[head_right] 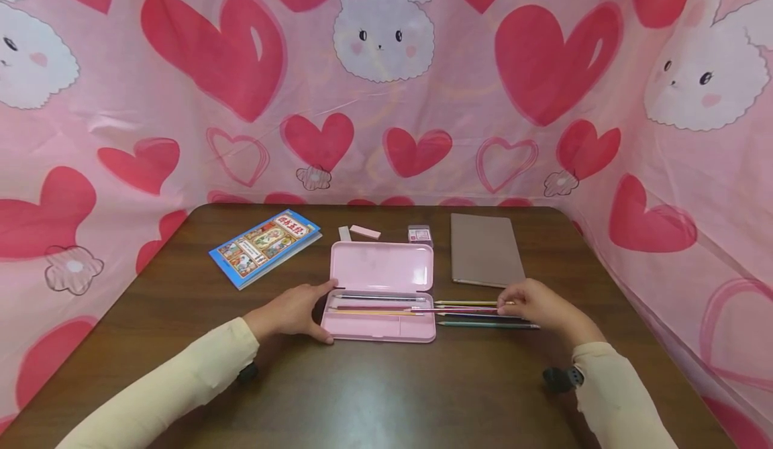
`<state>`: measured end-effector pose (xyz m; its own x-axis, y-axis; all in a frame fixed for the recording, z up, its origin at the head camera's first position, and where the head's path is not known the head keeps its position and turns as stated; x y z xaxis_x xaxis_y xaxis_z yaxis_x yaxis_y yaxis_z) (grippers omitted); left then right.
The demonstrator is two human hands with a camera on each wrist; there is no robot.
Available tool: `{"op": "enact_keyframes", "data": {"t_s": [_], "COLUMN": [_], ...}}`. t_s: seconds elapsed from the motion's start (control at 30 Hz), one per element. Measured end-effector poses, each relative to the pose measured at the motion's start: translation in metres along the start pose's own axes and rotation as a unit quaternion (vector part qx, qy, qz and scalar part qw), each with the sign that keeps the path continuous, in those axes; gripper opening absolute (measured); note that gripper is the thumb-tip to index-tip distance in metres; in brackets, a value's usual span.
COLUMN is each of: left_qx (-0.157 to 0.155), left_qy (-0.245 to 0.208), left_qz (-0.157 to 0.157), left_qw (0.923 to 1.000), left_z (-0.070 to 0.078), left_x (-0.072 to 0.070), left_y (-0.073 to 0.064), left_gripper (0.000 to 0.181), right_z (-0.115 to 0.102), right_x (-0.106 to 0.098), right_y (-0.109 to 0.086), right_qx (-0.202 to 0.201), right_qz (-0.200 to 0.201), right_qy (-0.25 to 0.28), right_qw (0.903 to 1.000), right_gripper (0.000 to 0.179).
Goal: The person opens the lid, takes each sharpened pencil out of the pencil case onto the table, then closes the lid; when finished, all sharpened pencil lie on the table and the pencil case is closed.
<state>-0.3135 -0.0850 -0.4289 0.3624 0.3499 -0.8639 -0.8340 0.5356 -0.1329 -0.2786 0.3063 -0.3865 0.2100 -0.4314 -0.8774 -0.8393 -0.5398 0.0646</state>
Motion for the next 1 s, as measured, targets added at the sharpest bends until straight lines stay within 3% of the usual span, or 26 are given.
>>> {"op": "enact_keyframes", "data": {"t_s": [0.47, 0.67, 1.0], "left_qx": [-0.001, -0.008, 0.003], "left_qy": [0.000, -0.001, 0.006], "left_qz": [0.002, 0.004, 0.003], "left_qw": [1.0000, 1.0000, 1.0000], "left_z": [0.001, -0.002, 0.002], "left_x": [-0.002, -0.004, -0.001], "left_y": [-0.002, -0.006, -0.001], "left_gripper": [0.107, 0.106, 0.106], "right_z": [0.025, 0.033, 0.042], "right_x": [-0.012, -0.004, -0.001], "right_y": [-0.046, -0.050, -0.053], "right_qx": [-0.003, -0.020, -0.023], "right_qz": [0.005, -0.011, -0.025], "right_qy": [0.029, 0.063, 0.061], "right_qw": [0.9996, 0.9977, 0.9976], "right_gripper": [0.004, 0.005, 0.003]}}
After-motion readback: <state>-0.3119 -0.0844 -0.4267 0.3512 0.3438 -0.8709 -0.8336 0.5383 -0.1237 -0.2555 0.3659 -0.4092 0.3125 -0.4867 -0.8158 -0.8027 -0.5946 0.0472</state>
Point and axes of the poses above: each hand's wrist, its own y-axis towards the middle knuckle, its own x-axis out of the palm, z = x × y, the point moved 6 cm from there along y, towards the middle knuckle, and after that the axes turned 9 degrees about -y, right-handed, at the moved point
